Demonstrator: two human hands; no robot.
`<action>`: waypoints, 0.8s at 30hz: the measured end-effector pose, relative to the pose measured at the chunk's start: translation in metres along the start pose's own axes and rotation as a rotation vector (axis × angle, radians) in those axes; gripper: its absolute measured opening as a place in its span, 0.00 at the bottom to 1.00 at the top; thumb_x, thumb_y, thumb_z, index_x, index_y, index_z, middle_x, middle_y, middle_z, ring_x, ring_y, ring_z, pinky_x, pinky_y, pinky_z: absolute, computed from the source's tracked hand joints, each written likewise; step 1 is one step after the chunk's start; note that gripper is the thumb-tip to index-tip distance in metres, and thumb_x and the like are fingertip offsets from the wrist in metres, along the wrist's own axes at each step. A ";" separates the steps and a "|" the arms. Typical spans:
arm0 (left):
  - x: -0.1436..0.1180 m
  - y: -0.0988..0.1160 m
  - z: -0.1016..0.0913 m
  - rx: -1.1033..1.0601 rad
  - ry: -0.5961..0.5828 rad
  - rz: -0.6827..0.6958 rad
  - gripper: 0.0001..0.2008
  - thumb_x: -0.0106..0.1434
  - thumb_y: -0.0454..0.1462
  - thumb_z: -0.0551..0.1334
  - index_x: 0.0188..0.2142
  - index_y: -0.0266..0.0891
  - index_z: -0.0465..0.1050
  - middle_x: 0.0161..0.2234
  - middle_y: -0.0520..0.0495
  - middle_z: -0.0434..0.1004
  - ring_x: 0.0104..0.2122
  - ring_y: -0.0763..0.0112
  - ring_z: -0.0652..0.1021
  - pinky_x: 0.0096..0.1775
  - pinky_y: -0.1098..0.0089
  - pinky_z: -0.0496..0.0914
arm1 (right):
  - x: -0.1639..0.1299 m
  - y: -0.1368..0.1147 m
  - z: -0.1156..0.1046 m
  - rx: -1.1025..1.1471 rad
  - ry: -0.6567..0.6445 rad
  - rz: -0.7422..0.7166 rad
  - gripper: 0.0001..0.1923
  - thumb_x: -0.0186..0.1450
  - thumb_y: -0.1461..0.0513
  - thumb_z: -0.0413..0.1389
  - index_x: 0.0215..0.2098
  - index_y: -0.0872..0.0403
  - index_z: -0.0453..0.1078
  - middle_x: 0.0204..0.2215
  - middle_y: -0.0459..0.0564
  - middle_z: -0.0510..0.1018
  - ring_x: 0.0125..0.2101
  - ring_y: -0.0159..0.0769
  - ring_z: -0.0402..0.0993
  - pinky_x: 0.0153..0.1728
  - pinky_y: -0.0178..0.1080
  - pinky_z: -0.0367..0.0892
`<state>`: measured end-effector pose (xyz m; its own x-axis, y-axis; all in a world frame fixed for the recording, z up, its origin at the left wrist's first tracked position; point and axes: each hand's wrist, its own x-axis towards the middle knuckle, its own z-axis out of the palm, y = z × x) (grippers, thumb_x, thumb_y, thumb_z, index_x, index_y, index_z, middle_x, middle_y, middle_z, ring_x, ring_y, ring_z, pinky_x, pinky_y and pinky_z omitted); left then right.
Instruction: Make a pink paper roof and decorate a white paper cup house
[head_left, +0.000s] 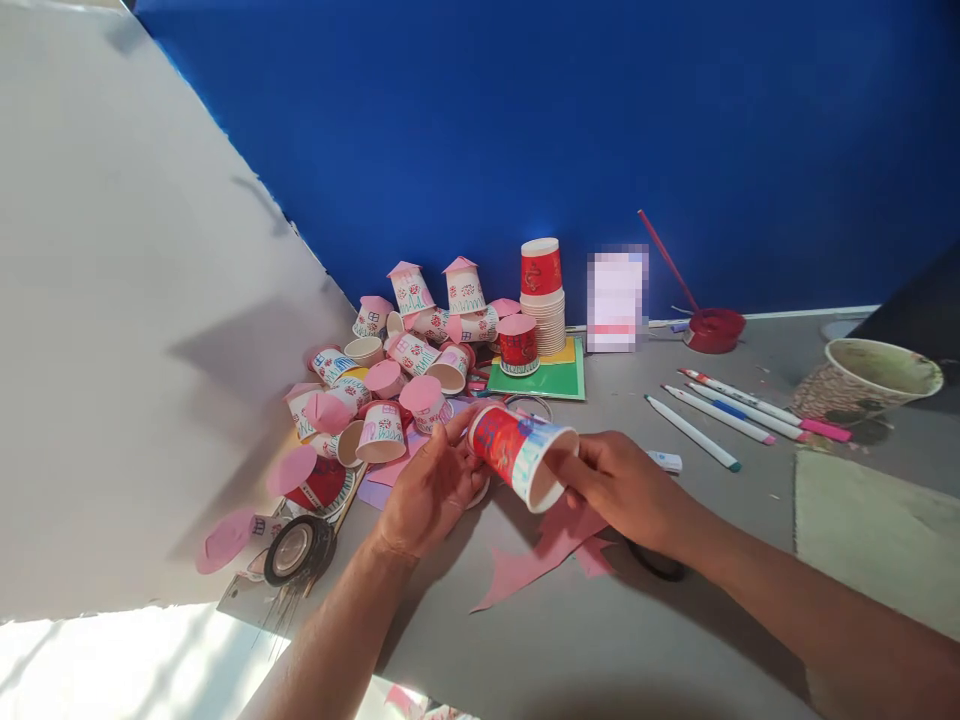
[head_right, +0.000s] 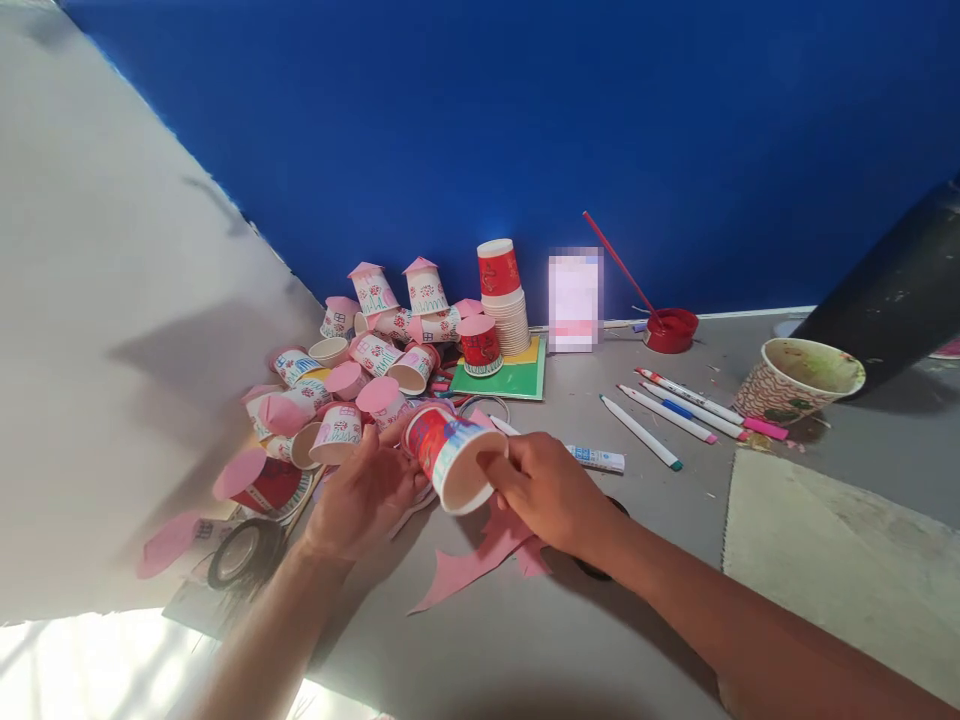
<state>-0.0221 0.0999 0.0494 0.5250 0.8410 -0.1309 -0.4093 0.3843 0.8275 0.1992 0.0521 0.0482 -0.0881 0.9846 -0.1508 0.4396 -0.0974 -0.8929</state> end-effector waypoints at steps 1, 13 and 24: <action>-0.001 0.002 0.000 0.021 0.011 0.008 0.28 0.66 0.54 0.67 0.58 0.41 0.76 0.48 0.42 0.84 0.42 0.65 0.82 0.45 0.68 0.76 | -0.002 0.000 0.001 -0.141 0.025 -0.074 0.21 0.70 0.56 0.48 0.20 0.52 0.64 0.17 0.44 0.69 0.19 0.31 0.61 0.24 0.37 0.51; -0.013 0.017 -0.012 0.372 -0.172 0.015 0.30 0.62 0.42 0.74 0.63 0.45 0.74 0.64 0.38 0.74 0.59 0.51 0.77 0.57 0.61 0.73 | -0.024 -0.002 0.013 -0.812 0.399 -0.695 0.10 0.60 0.71 0.55 0.25 0.52 0.68 0.20 0.45 0.74 0.21 0.35 0.69 0.28 0.41 0.49; -0.013 0.016 -0.016 0.472 -0.134 0.043 0.30 0.61 0.44 0.74 0.62 0.44 0.75 0.61 0.37 0.77 0.59 0.50 0.77 0.55 0.64 0.74 | -0.028 -0.007 0.012 -0.898 0.454 -0.758 0.13 0.50 0.72 0.63 0.26 0.51 0.66 0.21 0.43 0.73 0.22 0.36 0.68 0.28 0.41 0.51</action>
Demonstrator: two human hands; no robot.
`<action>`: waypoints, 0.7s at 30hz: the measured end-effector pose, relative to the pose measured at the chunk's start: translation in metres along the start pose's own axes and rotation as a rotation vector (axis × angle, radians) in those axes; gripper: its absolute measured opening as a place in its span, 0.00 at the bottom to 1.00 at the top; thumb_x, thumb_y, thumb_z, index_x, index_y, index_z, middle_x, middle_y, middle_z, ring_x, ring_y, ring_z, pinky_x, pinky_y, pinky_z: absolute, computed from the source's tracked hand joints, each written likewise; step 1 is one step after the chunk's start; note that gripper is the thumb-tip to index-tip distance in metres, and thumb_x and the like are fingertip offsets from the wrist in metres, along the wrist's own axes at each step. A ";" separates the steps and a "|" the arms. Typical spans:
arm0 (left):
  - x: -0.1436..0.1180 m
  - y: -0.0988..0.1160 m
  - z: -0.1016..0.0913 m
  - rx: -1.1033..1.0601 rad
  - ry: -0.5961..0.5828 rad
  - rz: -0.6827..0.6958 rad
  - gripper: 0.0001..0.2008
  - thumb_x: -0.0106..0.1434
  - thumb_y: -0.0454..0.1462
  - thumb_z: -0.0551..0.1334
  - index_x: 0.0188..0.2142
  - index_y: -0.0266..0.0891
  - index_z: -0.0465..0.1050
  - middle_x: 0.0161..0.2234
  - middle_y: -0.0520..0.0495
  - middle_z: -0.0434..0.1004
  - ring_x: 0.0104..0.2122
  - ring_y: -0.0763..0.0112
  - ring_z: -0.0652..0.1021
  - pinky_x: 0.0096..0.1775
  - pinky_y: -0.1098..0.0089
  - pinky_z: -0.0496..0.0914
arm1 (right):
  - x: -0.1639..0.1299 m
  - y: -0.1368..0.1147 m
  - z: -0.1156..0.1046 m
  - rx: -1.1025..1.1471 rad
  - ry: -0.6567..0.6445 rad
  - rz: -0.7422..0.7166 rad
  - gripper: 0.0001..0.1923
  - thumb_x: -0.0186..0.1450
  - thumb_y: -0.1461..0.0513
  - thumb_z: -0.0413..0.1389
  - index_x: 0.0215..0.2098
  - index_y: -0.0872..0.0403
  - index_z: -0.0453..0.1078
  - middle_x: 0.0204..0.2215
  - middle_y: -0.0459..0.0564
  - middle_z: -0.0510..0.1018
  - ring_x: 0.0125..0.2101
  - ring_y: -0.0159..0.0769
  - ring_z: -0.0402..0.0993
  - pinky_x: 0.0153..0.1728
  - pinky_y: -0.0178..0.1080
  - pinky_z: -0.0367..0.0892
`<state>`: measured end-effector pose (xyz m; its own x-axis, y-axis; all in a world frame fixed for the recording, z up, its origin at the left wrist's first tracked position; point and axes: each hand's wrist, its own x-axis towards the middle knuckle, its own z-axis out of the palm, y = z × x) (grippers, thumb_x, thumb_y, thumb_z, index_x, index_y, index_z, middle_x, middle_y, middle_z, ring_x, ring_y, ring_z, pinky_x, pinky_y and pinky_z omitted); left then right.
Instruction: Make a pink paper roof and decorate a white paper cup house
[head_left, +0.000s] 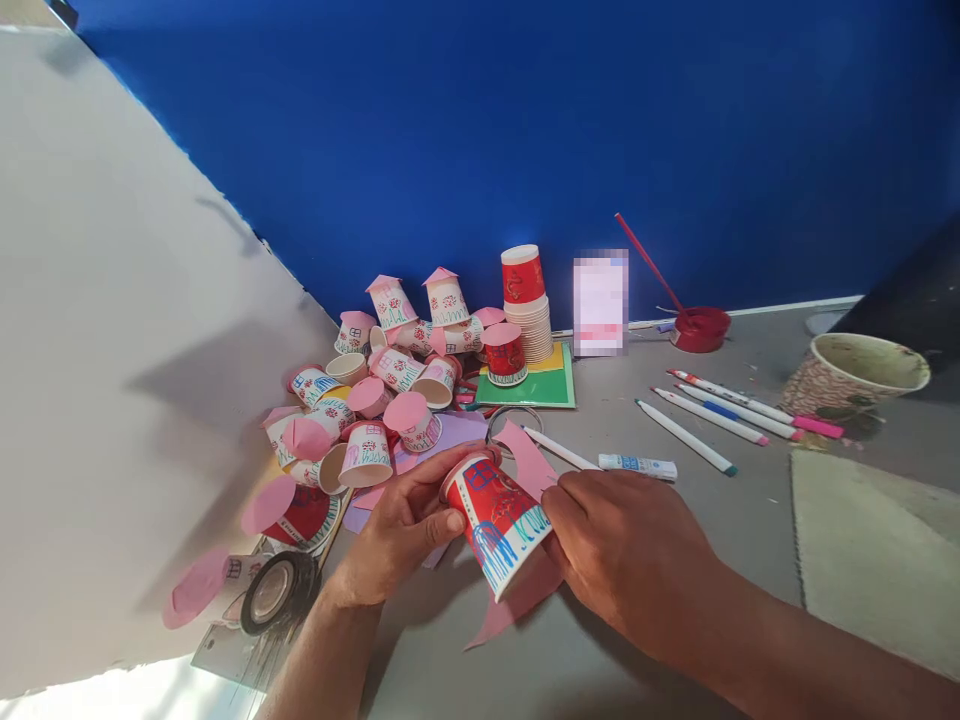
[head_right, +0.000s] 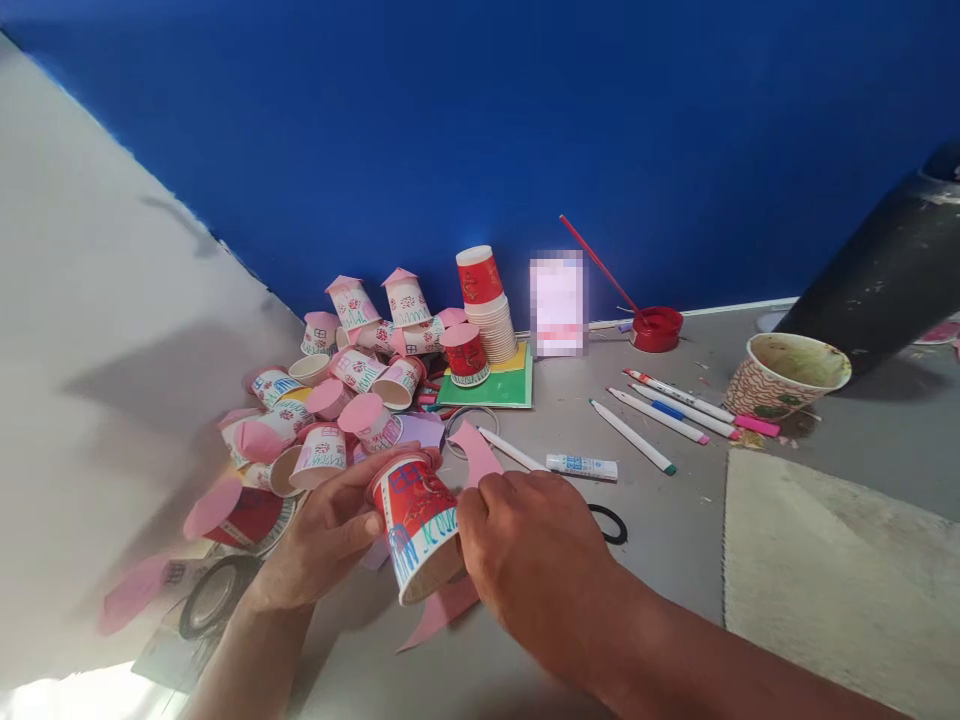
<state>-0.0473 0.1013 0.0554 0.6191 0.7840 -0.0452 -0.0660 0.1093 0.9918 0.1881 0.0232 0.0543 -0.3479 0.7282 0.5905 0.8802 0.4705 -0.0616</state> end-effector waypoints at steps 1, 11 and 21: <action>0.000 0.000 0.000 -0.001 0.002 0.000 0.30 0.61 0.44 0.74 0.62 0.43 0.76 0.61 0.36 0.77 0.59 0.49 0.77 0.55 0.63 0.74 | 0.000 0.000 0.000 -0.004 0.001 -0.003 0.13 0.50 0.72 0.63 0.25 0.51 0.66 0.21 0.43 0.72 0.22 0.36 0.67 0.27 0.41 0.50; 0.001 0.002 0.007 -0.031 0.023 -0.004 0.28 0.61 0.44 0.74 0.60 0.44 0.77 0.57 0.37 0.80 0.57 0.47 0.79 0.57 0.58 0.73 | 0.002 0.000 0.000 -0.013 0.008 0.014 0.12 0.51 0.72 0.63 0.25 0.51 0.67 0.19 0.44 0.72 0.20 0.35 0.67 0.26 0.41 0.50; 0.001 0.001 0.007 -0.024 0.010 -0.013 0.27 0.63 0.43 0.73 0.60 0.46 0.77 0.57 0.39 0.81 0.56 0.52 0.79 0.57 0.61 0.73 | 0.001 -0.001 0.000 -0.035 -0.004 0.005 0.12 0.50 0.72 0.64 0.24 0.51 0.68 0.20 0.44 0.73 0.21 0.37 0.69 0.26 0.41 0.51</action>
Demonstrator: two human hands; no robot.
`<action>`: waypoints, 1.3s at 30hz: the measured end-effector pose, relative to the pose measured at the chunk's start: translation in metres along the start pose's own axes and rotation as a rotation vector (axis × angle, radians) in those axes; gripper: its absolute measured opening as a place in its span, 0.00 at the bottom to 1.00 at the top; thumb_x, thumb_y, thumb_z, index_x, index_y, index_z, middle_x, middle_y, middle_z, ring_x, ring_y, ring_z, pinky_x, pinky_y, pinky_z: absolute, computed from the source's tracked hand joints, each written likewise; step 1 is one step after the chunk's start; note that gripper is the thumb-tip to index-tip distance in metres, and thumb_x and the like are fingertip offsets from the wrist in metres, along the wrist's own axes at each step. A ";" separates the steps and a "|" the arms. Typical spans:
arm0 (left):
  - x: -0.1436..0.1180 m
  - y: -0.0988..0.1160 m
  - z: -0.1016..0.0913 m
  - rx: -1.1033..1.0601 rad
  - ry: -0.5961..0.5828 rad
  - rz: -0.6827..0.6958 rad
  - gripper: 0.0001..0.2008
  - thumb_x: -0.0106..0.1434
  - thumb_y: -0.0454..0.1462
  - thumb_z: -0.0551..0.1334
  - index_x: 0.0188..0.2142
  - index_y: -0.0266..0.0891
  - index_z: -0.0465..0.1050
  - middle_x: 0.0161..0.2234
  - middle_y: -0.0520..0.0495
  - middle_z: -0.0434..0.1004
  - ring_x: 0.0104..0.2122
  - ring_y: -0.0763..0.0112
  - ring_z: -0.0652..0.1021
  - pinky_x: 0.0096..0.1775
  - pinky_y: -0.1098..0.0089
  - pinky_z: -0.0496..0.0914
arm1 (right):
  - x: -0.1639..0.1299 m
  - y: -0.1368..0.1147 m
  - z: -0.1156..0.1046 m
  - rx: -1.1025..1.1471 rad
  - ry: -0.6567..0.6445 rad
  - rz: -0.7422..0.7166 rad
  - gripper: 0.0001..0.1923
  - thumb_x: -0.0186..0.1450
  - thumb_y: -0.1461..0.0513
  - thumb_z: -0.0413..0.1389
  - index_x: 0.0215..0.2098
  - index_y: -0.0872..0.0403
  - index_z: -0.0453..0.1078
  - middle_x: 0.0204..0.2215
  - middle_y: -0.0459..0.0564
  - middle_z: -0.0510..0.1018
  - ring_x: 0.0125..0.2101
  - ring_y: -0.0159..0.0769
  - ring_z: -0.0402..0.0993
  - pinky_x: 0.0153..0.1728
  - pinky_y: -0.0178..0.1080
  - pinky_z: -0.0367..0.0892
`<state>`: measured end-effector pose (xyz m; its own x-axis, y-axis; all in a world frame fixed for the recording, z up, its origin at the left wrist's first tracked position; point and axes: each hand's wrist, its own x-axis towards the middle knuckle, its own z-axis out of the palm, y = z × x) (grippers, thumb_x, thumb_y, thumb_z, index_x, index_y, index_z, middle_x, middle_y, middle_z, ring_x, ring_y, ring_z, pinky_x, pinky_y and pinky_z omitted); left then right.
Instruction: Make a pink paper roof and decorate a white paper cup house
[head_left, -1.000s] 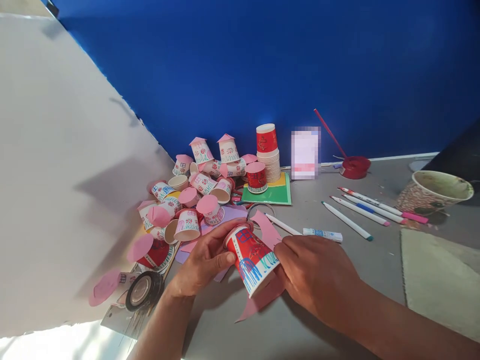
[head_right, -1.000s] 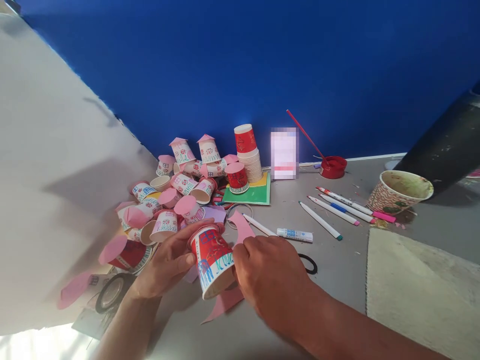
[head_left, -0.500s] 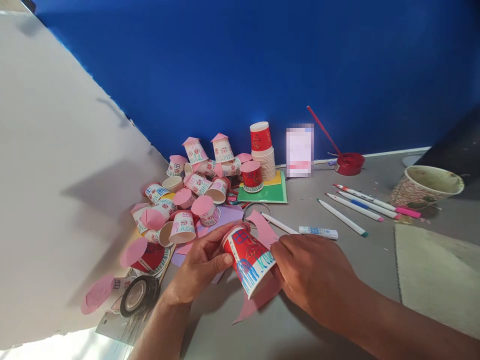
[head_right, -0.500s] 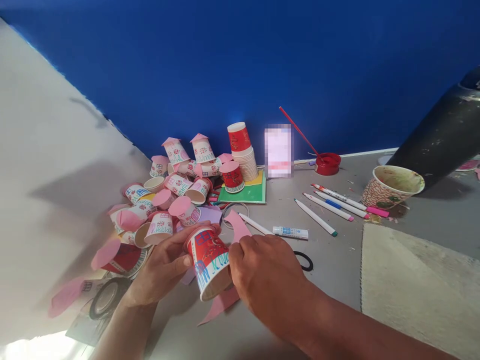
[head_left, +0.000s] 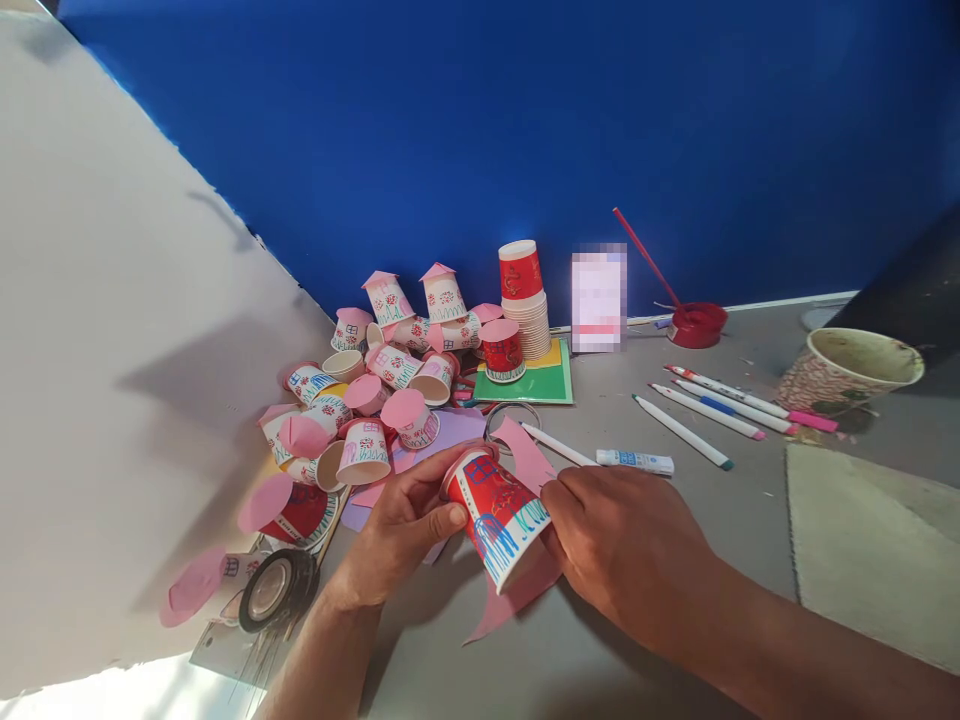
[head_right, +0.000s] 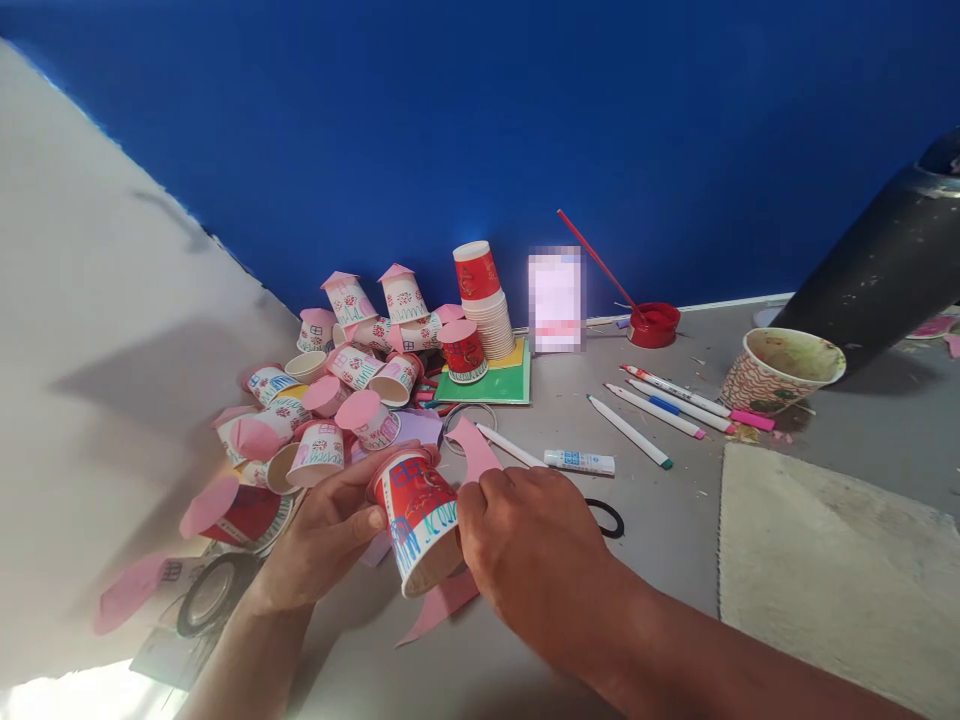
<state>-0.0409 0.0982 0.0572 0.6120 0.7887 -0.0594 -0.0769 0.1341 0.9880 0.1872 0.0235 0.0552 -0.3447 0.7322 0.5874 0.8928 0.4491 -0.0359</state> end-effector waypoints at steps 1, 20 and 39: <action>0.000 0.000 0.000 -0.002 0.003 -0.001 0.27 0.62 0.43 0.74 0.60 0.47 0.77 0.57 0.39 0.81 0.56 0.52 0.79 0.57 0.61 0.73 | 0.000 0.000 0.000 -0.001 -0.003 0.001 0.12 0.50 0.72 0.64 0.25 0.51 0.68 0.20 0.44 0.73 0.21 0.37 0.69 0.26 0.41 0.51; -0.001 -0.005 0.004 -0.036 0.025 0.044 0.27 0.67 0.41 0.70 0.64 0.50 0.72 0.63 0.41 0.76 0.59 0.52 0.77 0.57 0.62 0.74 | 0.003 0.004 0.007 0.072 -0.046 0.137 0.12 0.58 0.73 0.57 0.22 0.52 0.69 0.18 0.44 0.77 0.19 0.35 0.76 0.25 0.40 0.49; -0.001 -0.004 0.009 -0.030 0.058 0.042 0.30 0.65 0.41 0.71 0.66 0.51 0.70 0.61 0.41 0.77 0.58 0.53 0.78 0.56 0.60 0.74 | 0.007 0.002 0.004 0.095 -0.256 0.227 0.11 0.62 0.71 0.57 0.25 0.53 0.72 0.22 0.47 0.81 0.24 0.37 0.80 0.26 0.40 0.49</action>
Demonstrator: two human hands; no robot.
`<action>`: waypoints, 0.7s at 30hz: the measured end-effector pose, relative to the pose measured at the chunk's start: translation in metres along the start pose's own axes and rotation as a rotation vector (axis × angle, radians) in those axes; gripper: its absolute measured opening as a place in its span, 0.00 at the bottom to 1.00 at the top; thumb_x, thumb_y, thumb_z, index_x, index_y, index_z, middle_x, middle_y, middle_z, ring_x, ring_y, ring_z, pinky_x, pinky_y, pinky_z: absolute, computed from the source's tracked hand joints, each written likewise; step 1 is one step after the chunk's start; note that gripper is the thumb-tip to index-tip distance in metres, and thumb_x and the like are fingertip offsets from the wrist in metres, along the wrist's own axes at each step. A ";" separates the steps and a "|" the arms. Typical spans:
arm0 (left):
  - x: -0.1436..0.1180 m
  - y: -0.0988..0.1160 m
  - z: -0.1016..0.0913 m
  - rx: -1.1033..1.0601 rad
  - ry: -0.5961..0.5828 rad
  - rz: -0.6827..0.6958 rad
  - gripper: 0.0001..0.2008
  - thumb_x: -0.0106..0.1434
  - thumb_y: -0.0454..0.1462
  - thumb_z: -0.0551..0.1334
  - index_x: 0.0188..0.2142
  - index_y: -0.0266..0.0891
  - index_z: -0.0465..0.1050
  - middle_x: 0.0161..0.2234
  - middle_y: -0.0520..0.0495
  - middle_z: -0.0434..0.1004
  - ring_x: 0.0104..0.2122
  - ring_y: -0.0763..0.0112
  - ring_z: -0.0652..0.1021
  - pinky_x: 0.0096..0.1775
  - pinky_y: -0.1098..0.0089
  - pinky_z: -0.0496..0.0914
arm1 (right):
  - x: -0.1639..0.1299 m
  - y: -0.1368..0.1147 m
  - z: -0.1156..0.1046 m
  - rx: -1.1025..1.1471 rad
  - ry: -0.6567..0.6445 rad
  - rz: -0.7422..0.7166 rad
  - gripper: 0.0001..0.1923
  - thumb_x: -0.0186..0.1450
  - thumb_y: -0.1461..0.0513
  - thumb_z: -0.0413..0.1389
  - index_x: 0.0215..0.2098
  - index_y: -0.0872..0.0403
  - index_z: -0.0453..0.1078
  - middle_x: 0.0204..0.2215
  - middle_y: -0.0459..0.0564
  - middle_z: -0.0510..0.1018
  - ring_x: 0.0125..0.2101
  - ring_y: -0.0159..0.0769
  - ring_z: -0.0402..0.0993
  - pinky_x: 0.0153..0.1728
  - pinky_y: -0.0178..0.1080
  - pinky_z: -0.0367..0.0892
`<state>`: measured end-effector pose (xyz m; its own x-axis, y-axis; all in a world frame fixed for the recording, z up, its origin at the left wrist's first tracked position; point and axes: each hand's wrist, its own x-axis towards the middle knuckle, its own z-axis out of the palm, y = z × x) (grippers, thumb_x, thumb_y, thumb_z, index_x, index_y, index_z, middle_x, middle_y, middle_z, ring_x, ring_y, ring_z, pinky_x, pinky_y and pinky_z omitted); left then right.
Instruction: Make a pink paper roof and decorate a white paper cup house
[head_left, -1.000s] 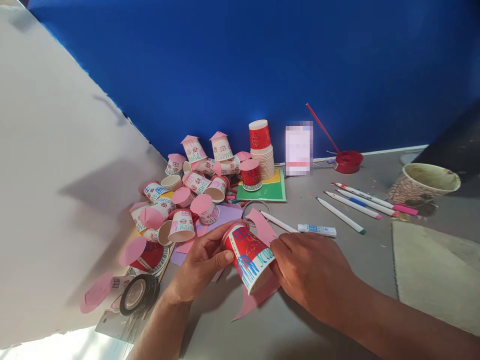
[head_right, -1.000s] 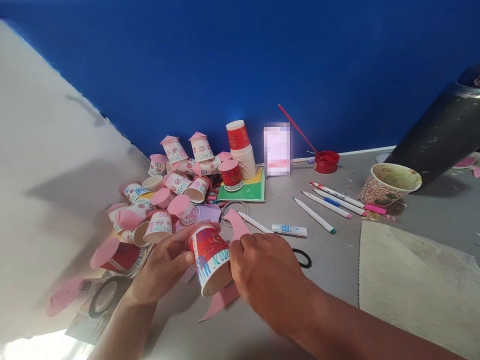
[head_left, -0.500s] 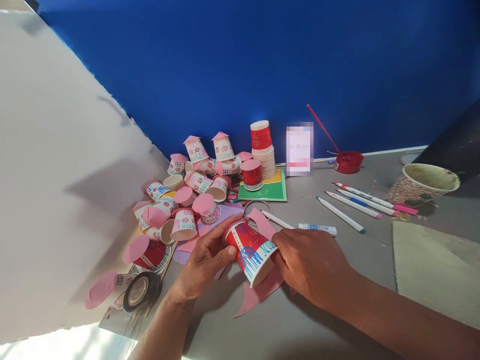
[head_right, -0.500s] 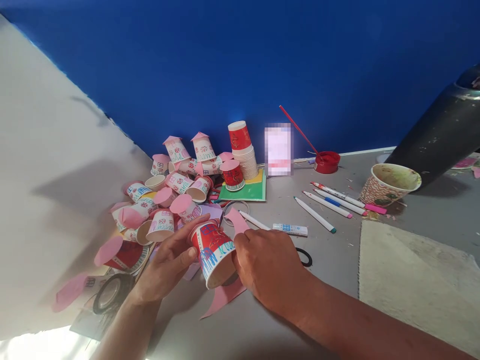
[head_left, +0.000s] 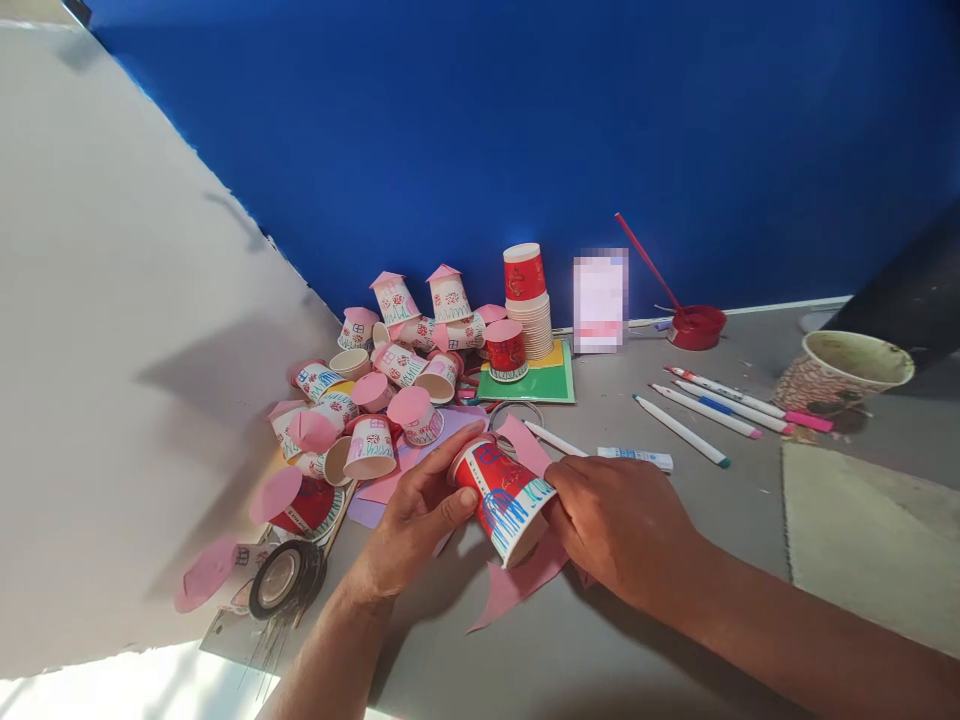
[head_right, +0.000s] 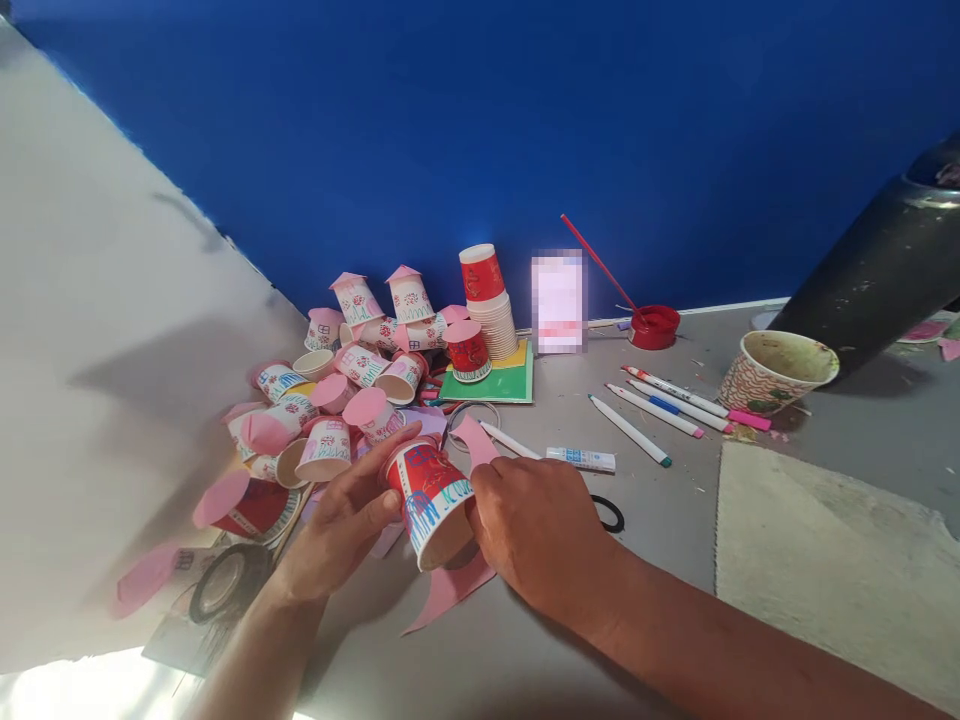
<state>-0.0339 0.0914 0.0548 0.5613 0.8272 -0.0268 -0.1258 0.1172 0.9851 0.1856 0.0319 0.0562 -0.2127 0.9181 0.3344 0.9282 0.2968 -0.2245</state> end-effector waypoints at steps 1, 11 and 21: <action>0.000 0.000 0.000 -0.008 0.011 0.002 0.31 0.65 0.41 0.72 0.66 0.52 0.69 0.63 0.42 0.75 0.59 0.52 0.77 0.56 0.59 0.74 | 0.000 0.000 0.001 -0.005 0.008 0.001 0.11 0.62 0.71 0.57 0.24 0.53 0.72 0.22 0.47 0.81 0.24 0.37 0.80 0.26 0.40 0.49; 0.000 -0.002 0.002 0.005 0.034 -0.005 0.30 0.64 0.42 0.72 0.65 0.46 0.72 0.61 0.38 0.77 0.59 0.47 0.77 0.58 0.56 0.73 | -0.001 0.000 0.003 -0.015 0.021 0.001 0.10 0.62 0.70 0.58 0.24 0.54 0.72 0.22 0.47 0.81 0.24 0.36 0.78 0.27 0.39 0.48; 0.003 0.001 0.006 -0.192 0.060 -0.025 0.47 0.54 0.46 0.79 0.69 0.49 0.62 0.59 0.38 0.77 0.57 0.49 0.79 0.56 0.55 0.75 | 0.003 0.021 0.018 0.307 0.006 0.069 0.12 0.68 0.69 0.50 0.31 0.53 0.72 0.28 0.46 0.81 0.27 0.34 0.75 0.28 0.35 0.55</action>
<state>-0.0271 0.0901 0.0564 0.5176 0.8530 -0.0667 -0.2692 0.2364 0.9336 0.1995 0.0453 0.0360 -0.1499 0.9375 0.3140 0.8043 0.3003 -0.5127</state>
